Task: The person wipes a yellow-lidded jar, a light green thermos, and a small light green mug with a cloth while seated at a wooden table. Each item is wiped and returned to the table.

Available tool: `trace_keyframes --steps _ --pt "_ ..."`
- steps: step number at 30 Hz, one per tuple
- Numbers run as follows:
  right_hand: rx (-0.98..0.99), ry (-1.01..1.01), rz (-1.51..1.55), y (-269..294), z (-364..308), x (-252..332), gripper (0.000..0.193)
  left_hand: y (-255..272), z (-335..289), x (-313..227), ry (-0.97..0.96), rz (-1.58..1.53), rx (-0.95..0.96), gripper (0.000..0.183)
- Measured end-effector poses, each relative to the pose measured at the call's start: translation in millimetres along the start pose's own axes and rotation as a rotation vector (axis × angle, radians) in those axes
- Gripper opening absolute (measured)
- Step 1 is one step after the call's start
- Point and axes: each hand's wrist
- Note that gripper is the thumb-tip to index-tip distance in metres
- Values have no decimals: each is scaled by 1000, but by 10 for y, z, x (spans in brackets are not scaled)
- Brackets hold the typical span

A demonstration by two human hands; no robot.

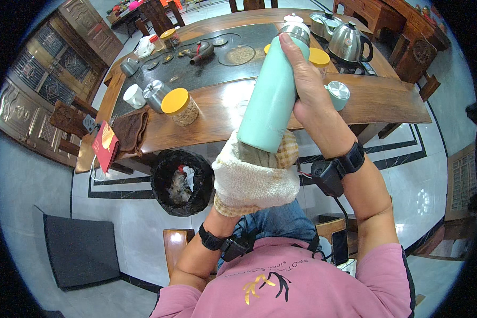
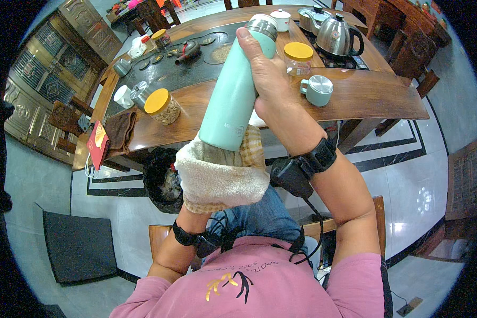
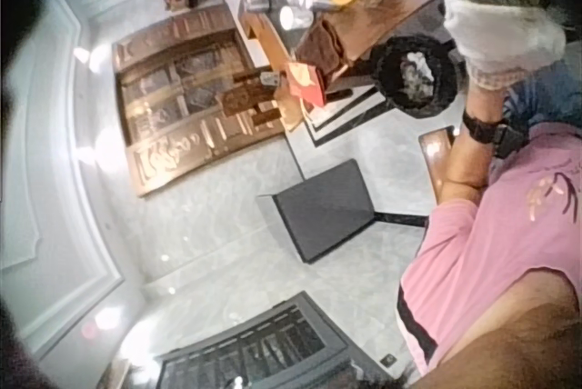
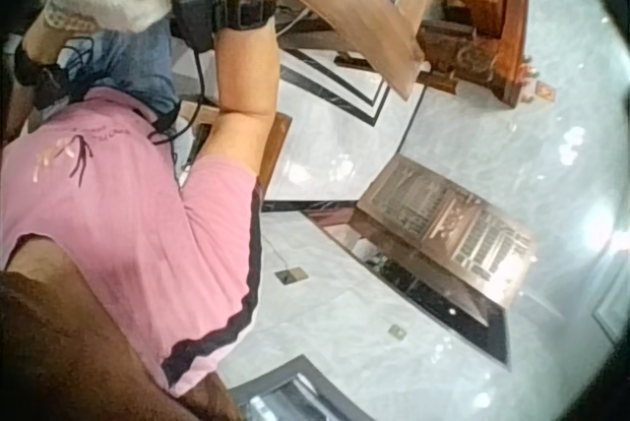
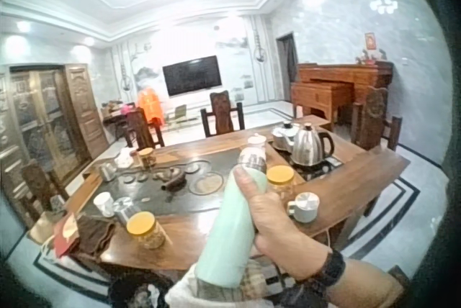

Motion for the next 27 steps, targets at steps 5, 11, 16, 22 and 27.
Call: trace_keyframes --steps 5,11,16,22,27 --pt "5 -21 15 -30 22 4 67 14 3 40 -5 59 -17 54" --pt "6 12 28 -67 20 -47 69 -68 125 -130 -7 506 -32 51" --pt "-22 181 -55 -172 -120 -111 63 -232 322 -328 127 15 -256 31" --pt "70 398 -184 -286 -351 -111 56 -197 333 -221 235 -389 -348 31" --pt "228 353 -271 -185 -252 42 52 -68 385 -151 175 -270 -197 18"
Point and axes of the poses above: each hand's wrist, its own z-axis towards the middle knuckle, its own y-axis out of the back of the hand, x = y × z, and after that the axes turned 3 degrees about y, right-handed
